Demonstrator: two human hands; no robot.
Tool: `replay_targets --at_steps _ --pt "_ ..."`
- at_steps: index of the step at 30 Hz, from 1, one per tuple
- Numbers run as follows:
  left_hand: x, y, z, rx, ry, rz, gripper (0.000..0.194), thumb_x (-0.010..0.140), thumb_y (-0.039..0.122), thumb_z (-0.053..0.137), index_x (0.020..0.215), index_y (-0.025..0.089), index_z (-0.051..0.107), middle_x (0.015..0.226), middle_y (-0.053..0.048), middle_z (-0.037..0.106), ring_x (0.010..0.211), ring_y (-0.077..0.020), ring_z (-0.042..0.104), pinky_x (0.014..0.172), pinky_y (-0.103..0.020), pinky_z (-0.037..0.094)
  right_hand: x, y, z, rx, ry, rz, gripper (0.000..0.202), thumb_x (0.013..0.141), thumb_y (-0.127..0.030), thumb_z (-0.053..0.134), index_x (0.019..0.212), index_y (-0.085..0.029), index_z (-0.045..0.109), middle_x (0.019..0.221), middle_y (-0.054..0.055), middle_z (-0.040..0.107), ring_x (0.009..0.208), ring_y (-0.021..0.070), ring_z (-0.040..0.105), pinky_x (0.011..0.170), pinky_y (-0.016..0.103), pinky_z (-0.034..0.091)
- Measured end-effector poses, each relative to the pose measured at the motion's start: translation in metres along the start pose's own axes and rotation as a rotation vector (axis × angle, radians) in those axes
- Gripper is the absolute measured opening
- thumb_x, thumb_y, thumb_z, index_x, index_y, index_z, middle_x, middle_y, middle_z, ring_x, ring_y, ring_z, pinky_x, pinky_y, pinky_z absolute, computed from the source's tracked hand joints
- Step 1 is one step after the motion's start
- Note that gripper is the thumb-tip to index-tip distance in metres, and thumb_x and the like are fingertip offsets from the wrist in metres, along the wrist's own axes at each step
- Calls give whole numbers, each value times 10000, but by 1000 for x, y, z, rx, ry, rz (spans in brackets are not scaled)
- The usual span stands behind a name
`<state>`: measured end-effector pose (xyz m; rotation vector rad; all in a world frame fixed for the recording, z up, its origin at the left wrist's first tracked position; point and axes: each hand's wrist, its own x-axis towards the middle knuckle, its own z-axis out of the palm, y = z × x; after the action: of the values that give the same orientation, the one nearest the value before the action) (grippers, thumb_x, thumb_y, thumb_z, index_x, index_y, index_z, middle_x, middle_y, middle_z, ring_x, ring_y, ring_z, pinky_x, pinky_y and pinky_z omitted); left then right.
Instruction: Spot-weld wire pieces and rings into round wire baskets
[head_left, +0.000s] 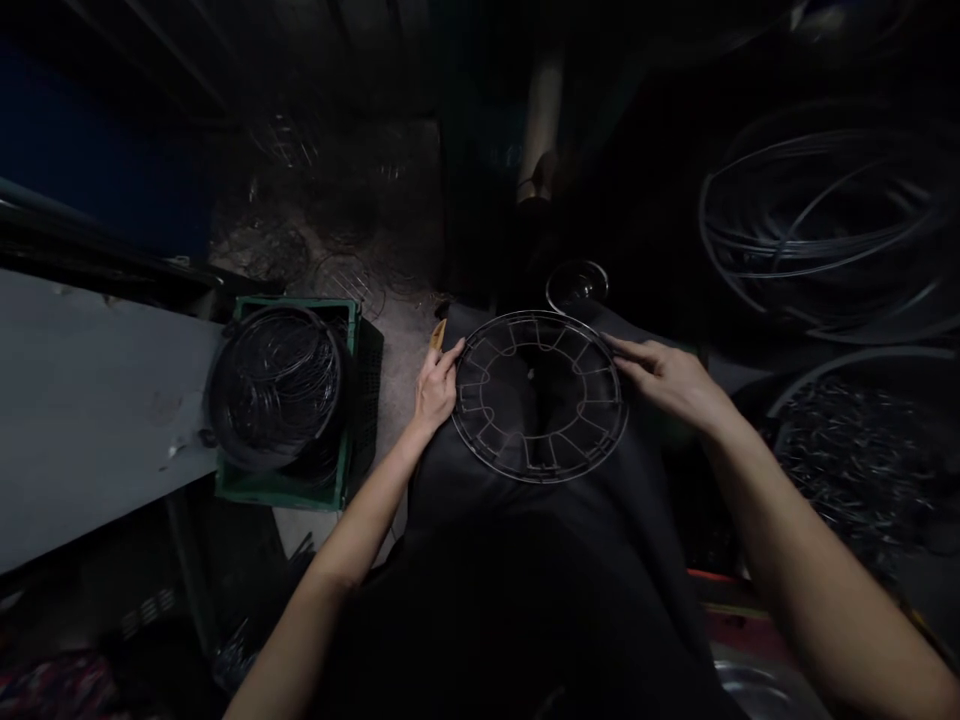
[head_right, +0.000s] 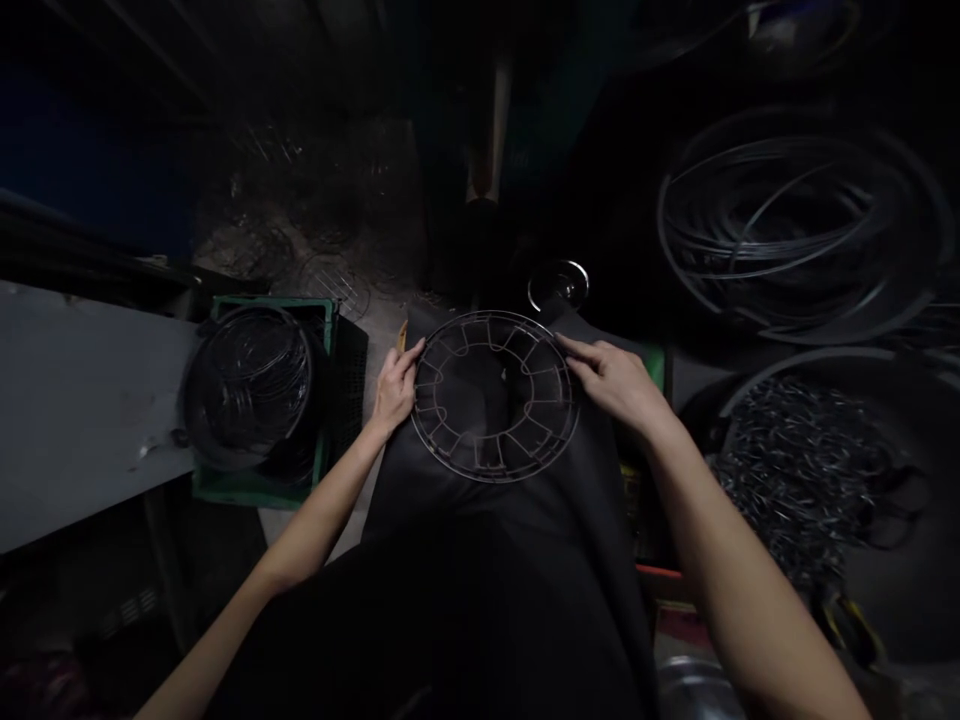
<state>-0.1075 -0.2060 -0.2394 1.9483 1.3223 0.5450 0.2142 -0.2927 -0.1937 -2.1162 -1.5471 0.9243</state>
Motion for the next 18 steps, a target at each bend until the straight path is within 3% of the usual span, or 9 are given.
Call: replay_targets --at_steps 3,6,11,13,16,18 --pt "-2 -2 1 6 -4 0 415 956 283 301 1306 199 508 953 -66 516 897 -161 544 868 -319 467 -1 0 -1 -92 -7 -31 434 841 -356 516 1259 -267 594 942 62 685 908 269 634 868 435 480" --pt "-5 -1 3 1 43 -13 413 963 341 296 1281 215 528 966 -65 525 904 -164 544 871 -317 462 -11 -2 8 -18 36 -30 429 863 -374 477 1263 -263 587 993 51 678 937 255 626 876 429 478" --pt "-8 10 -8 -7 67 -46 408 954 416 339 1235 232 570 917 -49 554 854 -156 553 840 -308 467 -36 -9 29 162 368 7 413 881 -444 457 1163 -211 649 934 66 660 827 194 616 788 360 505" --pt "-7 12 -14 -35 34 -41 399 944 431 374 1216 230 586 932 -48 583 867 -159 568 845 -311 467 -47 -10 31 167 440 11 408 877 -455 470 1126 -199 667 932 71 652 842 191 613 793 349 504" --pt "-5 11 -14 -70 1 -24 407 926 460 416 1195 218 603 932 -49 612 869 -159 578 847 -306 468 -67 -7 30 96 390 -27 422 890 -457 451 1174 -210 641 1004 82 636 930 202 609 860 361 492" --pt "-6 8 -8 -70 46 -16 431 923 484 409 1187 206 608 928 -55 613 877 -158 574 854 -302 467 -81 -2 30 40 297 -62 472 897 -465 434 1282 -225 561 1160 97 596 1074 222 569 947 387 455"
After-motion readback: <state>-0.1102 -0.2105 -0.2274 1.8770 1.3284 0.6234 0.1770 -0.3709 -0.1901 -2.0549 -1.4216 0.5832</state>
